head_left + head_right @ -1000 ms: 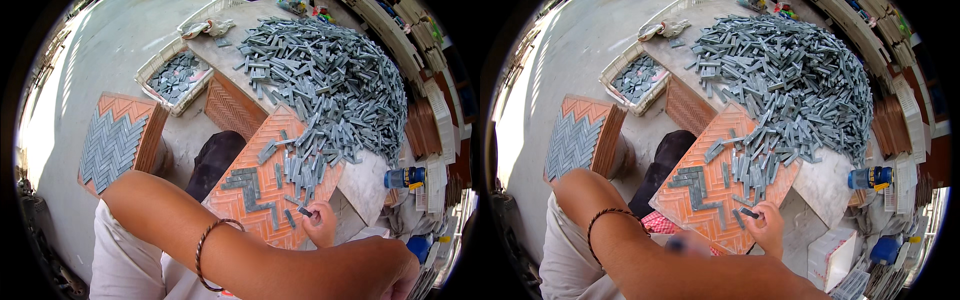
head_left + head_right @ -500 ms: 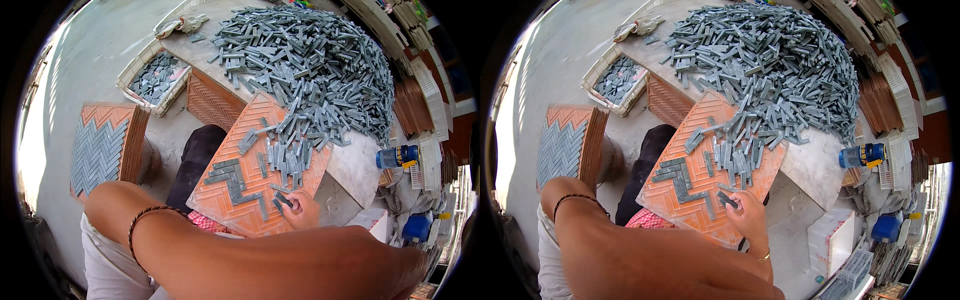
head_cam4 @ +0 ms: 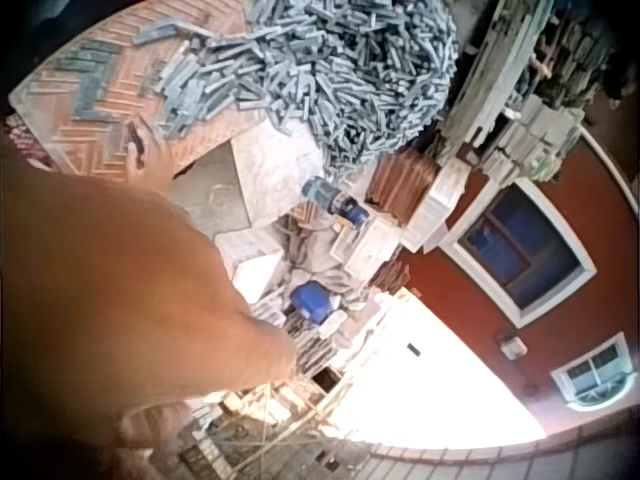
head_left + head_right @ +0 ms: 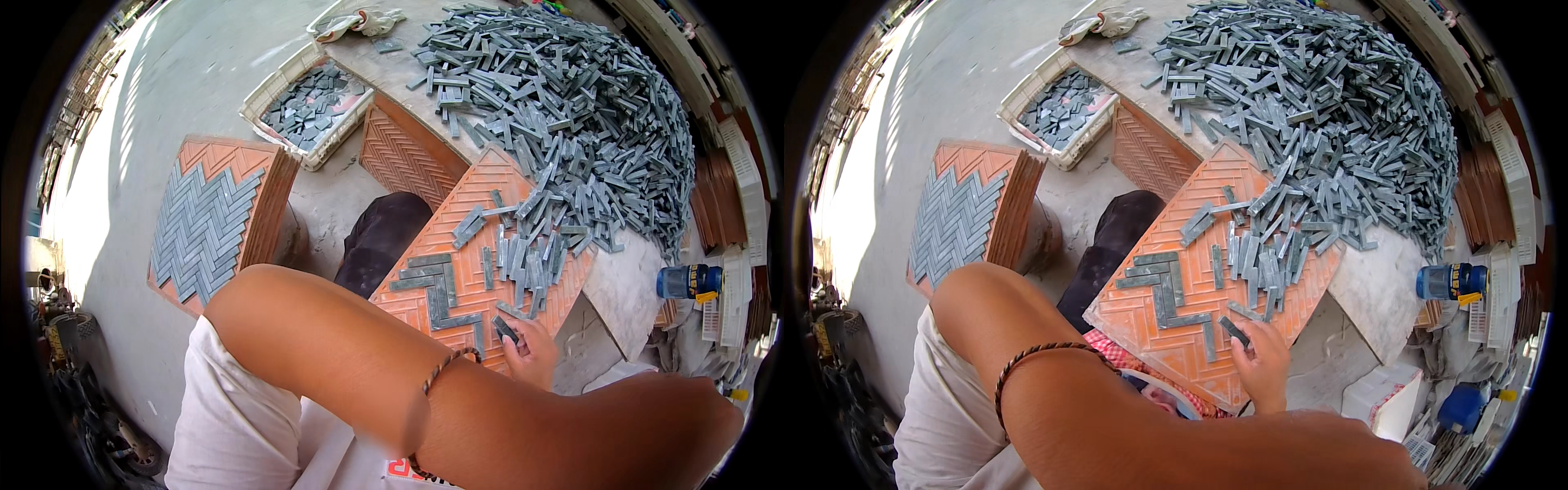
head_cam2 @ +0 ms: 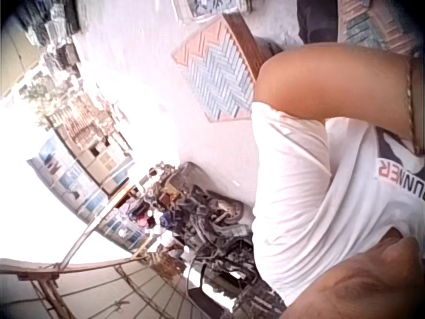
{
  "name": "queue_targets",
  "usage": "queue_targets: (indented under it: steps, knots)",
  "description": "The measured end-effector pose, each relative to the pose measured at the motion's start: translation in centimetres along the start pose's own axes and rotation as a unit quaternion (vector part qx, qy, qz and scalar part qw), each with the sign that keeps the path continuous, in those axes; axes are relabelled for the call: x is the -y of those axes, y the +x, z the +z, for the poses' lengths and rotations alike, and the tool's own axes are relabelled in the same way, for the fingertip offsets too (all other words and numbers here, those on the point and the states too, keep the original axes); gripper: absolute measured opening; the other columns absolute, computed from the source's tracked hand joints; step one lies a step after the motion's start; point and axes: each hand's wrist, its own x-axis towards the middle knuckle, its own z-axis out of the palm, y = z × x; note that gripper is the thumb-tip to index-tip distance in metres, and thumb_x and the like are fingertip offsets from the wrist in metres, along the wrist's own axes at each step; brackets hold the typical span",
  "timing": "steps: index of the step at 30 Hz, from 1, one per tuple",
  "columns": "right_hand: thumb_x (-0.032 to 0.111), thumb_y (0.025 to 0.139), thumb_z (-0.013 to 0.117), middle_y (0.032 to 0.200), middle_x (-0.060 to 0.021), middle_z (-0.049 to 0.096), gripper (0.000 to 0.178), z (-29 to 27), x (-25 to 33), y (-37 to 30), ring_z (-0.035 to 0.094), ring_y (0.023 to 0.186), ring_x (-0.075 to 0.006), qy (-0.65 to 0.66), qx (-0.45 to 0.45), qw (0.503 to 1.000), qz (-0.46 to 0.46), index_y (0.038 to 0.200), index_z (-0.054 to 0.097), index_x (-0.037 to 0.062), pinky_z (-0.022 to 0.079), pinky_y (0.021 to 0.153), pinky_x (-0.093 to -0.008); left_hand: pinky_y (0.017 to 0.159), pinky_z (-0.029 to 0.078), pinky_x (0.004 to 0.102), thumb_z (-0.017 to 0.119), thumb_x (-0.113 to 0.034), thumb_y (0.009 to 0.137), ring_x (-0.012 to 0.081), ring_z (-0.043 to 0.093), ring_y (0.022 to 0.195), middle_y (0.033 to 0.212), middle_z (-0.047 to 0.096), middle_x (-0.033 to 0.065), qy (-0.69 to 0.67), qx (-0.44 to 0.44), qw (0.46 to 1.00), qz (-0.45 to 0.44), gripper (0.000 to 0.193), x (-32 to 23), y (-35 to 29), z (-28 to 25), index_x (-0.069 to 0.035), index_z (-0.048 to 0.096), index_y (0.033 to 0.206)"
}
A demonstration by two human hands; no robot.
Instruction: The person assembles small gray rectangular tiles onto a square board in a herringbone pattern. They pick tiles from a nearby pile, place them one by one, and occasionally adjust the alignment. The person also stacks completed boards and retrieves a new board to continue the task.
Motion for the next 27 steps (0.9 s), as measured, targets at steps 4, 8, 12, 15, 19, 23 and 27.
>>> queue_targets:
  steps: [4, 8, 12, 15, 19, 23, 27]
  knots:
    - [0.001, 0.072, 0.066, 0.089, -0.0063, 0.060, 0.024, -1.7, -1.0, 2.0, 0.057, 0.088, -0.0249, -0.044, 0.042, 0.991, -0.121, 0.096, 0.064, 0.0050, 0.048, 0.073, -0.0327, 0.062, 0.048, 0.0372, 0.062, -0.007, 0.080, 0.0294, 0.061, 0.072, 0.077, 0.061, 0.0114, 0.092, -0.152, 0.984, -0.012, 0.007, 4.2, -2.8, 0.0, -0.001, 0.058, 0.083]
    - [0.002, 0.072, 0.064, 0.089, -0.0052, 0.059, 0.022, 0.2, 0.3, 3.9, 0.057, 0.089, -0.0246, -0.069, 0.053, 0.980, -0.181, 0.094, 0.064, 0.0055, 0.048, 0.075, -0.0324, 0.064, 0.051, 0.0292, 0.065, 0.002, 0.077, 0.0197, 0.063, 0.071, 0.083, 0.065, 0.0089, 0.192, -0.290, 0.928, -0.132, 0.011, 10.7, -8.9, 0.1, 0.000, 0.062, 0.088]
    - [0.002, 0.074, 0.062, 0.091, -0.0037, 0.060, 0.016, 0.8, -0.5, 5.4, 0.056, 0.093, -0.0231, -0.058, 0.088, 0.970, -0.221, 0.089, 0.063, 0.0064, 0.048, 0.076, -0.0336, 0.064, 0.052, 0.0292, 0.066, 0.000, 0.076, 0.0228, 0.065, 0.070, 0.080, 0.064, 0.0121, 0.204, -0.384, 0.867, -0.244, 0.013, 15.3, -14.5, 2.6, 0.000, 0.063, 0.088]
    - [0.002, 0.074, 0.062, 0.089, -0.0042, 0.059, 0.015, 1.2, -0.8, 5.9, 0.056, 0.089, -0.0237, -0.030, 0.109, 0.969, -0.218, 0.089, 0.062, 0.0053, 0.048, 0.075, -0.0342, 0.065, 0.051, 0.0291, 0.066, 0.000, 0.076, 0.0243, 0.065, 0.071, 0.082, 0.065, 0.0127, 0.206, -0.412, 0.838, -0.294, 0.010, 15.8, -17.2, 4.4, 0.002, 0.063, 0.086]
    - [0.004, 0.075, 0.063, 0.087, -0.0055, 0.058, 0.015, 1.8, -0.6, 6.4, 0.055, 0.087, -0.0250, -0.026, 0.134, 0.962, -0.237, 0.089, 0.063, 0.0046, 0.048, 0.075, -0.0345, 0.065, 0.051, 0.0302, 0.066, 0.000, 0.076, 0.0267, 0.065, 0.073, 0.082, 0.065, 0.0133, 0.196, -0.434, 0.824, -0.306, 0.009, 16.9, -18.6, 6.2, 0.001, 0.063, 0.084]
    - [0.007, 0.078, 0.065, 0.087, -0.0072, 0.060, 0.017, 1.9, -0.4, 6.3, 0.057, 0.082, -0.0262, 0.055, 0.132, 0.966, -0.213, 0.094, 0.063, 0.0031, 0.048, 0.072, -0.0338, 0.067, 0.050, 0.0312, 0.067, 0.001, 0.075, 0.0260, 0.063, 0.072, 0.080, 0.064, 0.0107, 0.308, -0.390, 0.833, -0.243, 0.010, 17.7, -17.9, 7.0, -0.001, 0.064, 0.084]
    - [0.013, 0.078, 0.070, 0.087, -0.0086, 0.063, 0.022, -1.0, -0.9, 4.7, 0.060, 0.071, -0.0243, -0.001, 0.022, 0.997, -0.069, 0.096, 0.063, 0.0033, 0.050, 0.065, -0.0310, 0.065, 0.050, 0.0347, 0.067, -0.002, 0.064, 0.0258, 0.060, 0.073, 0.080, 0.062, 0.0087, 0.425, -0.301, 0.838, -0.160, 0.019, 18.3, -16.7, 7.0, -0.003, 0.062, 0.082]
